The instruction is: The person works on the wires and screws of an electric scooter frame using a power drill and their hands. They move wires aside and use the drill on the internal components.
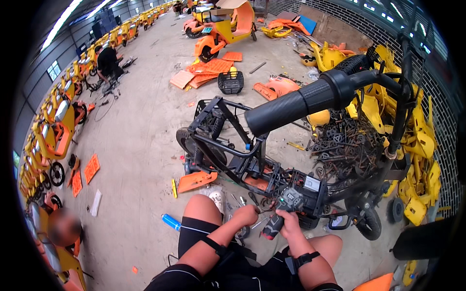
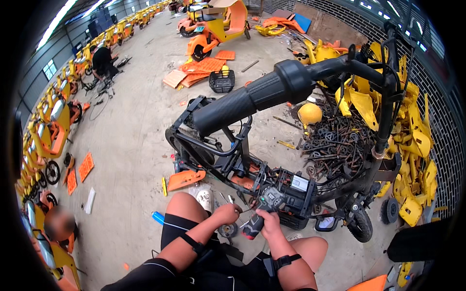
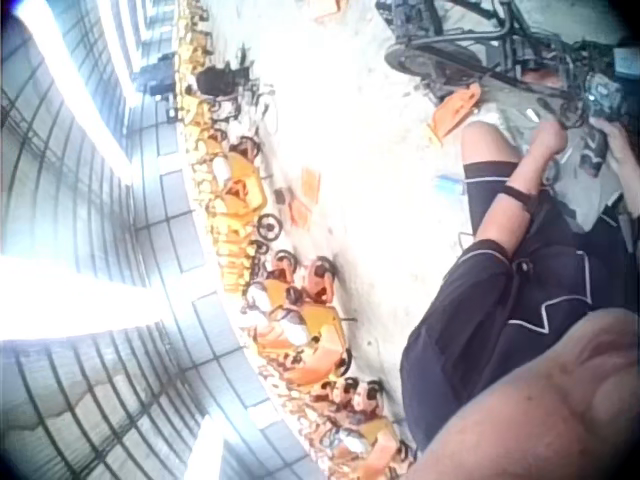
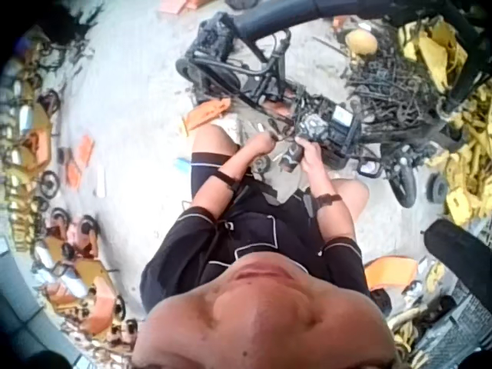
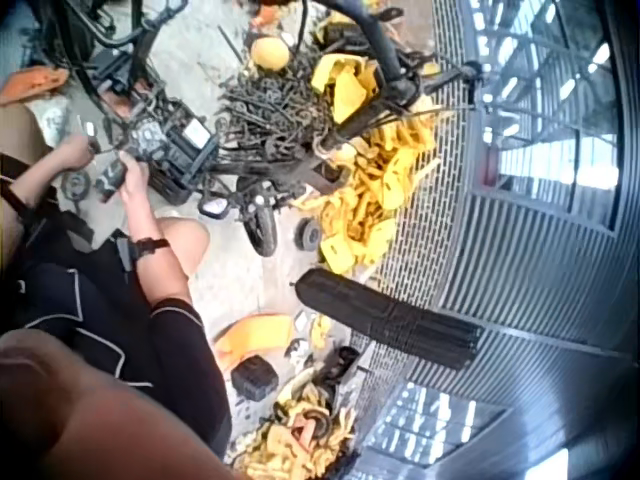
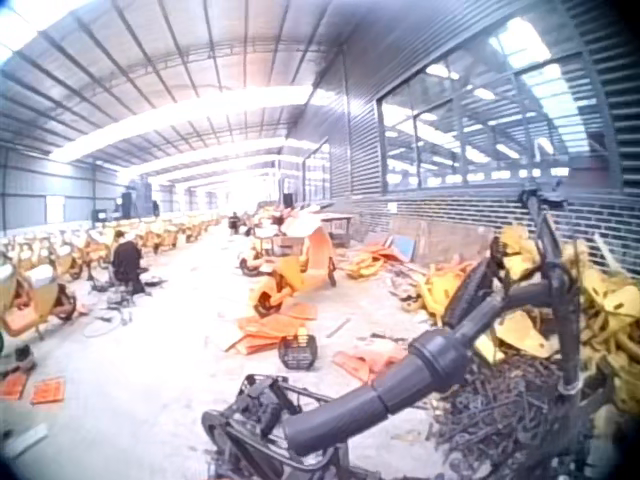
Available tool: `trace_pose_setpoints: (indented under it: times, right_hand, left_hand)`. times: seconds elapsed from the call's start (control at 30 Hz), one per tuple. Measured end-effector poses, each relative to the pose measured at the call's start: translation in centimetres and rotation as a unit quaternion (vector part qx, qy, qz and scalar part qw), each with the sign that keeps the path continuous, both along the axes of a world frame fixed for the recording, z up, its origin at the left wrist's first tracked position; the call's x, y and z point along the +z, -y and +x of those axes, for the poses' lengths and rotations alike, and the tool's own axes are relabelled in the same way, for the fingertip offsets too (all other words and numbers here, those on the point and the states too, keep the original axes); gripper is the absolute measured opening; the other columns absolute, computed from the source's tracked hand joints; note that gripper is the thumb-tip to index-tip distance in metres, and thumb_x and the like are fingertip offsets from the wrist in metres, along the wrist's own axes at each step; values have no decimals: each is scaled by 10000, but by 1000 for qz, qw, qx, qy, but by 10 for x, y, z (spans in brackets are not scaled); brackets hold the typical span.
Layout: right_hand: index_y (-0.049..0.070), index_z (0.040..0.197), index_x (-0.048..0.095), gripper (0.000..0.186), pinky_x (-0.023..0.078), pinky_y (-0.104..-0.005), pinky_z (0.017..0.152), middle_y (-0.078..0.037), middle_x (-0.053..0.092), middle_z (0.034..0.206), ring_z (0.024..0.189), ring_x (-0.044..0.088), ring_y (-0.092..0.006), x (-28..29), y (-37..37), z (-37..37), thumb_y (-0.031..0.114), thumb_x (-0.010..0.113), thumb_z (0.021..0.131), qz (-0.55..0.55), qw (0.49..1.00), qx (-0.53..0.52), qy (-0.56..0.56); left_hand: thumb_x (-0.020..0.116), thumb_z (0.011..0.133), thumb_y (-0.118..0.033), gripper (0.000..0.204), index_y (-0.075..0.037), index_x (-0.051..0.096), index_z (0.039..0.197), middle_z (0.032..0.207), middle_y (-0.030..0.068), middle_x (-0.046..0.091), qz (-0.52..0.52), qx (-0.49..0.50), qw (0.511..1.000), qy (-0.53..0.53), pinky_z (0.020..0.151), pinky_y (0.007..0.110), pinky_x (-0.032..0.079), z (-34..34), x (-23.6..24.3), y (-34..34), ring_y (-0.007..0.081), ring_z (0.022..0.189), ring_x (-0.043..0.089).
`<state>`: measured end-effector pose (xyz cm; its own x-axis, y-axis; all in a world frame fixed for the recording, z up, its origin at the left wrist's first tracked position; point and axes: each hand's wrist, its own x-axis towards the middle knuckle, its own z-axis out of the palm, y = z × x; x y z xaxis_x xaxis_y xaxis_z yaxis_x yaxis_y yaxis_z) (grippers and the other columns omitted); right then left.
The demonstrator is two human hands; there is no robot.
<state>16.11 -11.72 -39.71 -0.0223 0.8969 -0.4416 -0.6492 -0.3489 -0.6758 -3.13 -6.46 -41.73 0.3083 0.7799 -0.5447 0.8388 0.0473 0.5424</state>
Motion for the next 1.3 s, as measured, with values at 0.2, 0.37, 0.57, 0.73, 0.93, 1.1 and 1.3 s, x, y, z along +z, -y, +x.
trace_pose_setpoints:
  times: [0.2, 0.37, 0.57, 0.73, 0.93, 1.1, 1.3]
  right_hand:
    - [-58, 1148, 619, 335, 553, -386, 794, -129, 688, 1069, 911, 667, -242, -21, 0, -11, -6, 644, 817, -32, 999, 18, -5]
    - [-52, 1179, 607, 380, 546, -379, 787, -141, 686, 1056, 872, 666, -249, -9, 3, -7, -1, 616, 803, -32, 999, 31, 0]
    - [-54, 1085, 647, 295, 535, -347, 718, -128, 689, 960, 775, 651, -231, -2, 5, -2, -5, 627, 795, -35, 998, 22, 37]
    - [-45, 948, 656, 178, 538, -382, 702, -125, 677, 870, 734, 654, -253, -25, 0, 10, -34, 622, 774, -125, 979, -98, 127]
    - [-67, 924, 614, 147, 546, -415, 679, -169, 656, 822, 725, 653, -278, -44, 5, 26, -30, 629, 782, -256, 958, -131, -15]
    - [-75, 947, 624, 178, 546, -414, 689, -159, 657, 844, 728, 651, -275, -53, 18, 24, -11, 634, 781, -245, 962, -109, 49]
    - [-75, 973, 640, 204, 542, -403, 705, -146, 659, 860, 732, 649, -272, -46, 14, 24, -14, 637, 779, -265, 959, -94, 40]
  left_hand:
    - [568, 812, -205, 348, -177, 759, 1101, 1063, 172, 717, -49, -88, 995, 8, 890, 422, 531, -10, 9, 3, 349, 1015, 681]
    - [599, 832, -289, 307, -129, 761, 1038, 901, 142, 740, -109, -87, 987, 81, 798, 407, 548, -7, -11, 6, 289, 844, 713]
    - [629, 871, -341, 304, -123, 748, 1046, 891, 130, 734, -35, -108, 992, 60, 767, 418, 546, -5, -10, 9, 316, 820, 703]
    - [629, 894, -367, 302, -113, 743, 1012, 868, 132, 726, 90, -32, 992, 81, 746, 427, 538, -10, -11, 12, 312, 805, 697]
    - [654, 954, -260, 270, -8, 721, 1021, 782, 69, 700, 22, 138, 966, 218, 686, 313, 506, -23, 29, 6, 147, 715, 634]
    - [681, 955, -249, 243, -29, 686, 1058, 864, 17, 671, -138, 254, 845, 451, 707, 262, 455, -21, 63, 11, 107, 775, 576]
    - [693, 944, -223, 287, -11, 638, 1129, 936, 21, 649, -295, 180, 712, 612, 792, 267, 453, -16, 76, 26, 115, 850, 593]
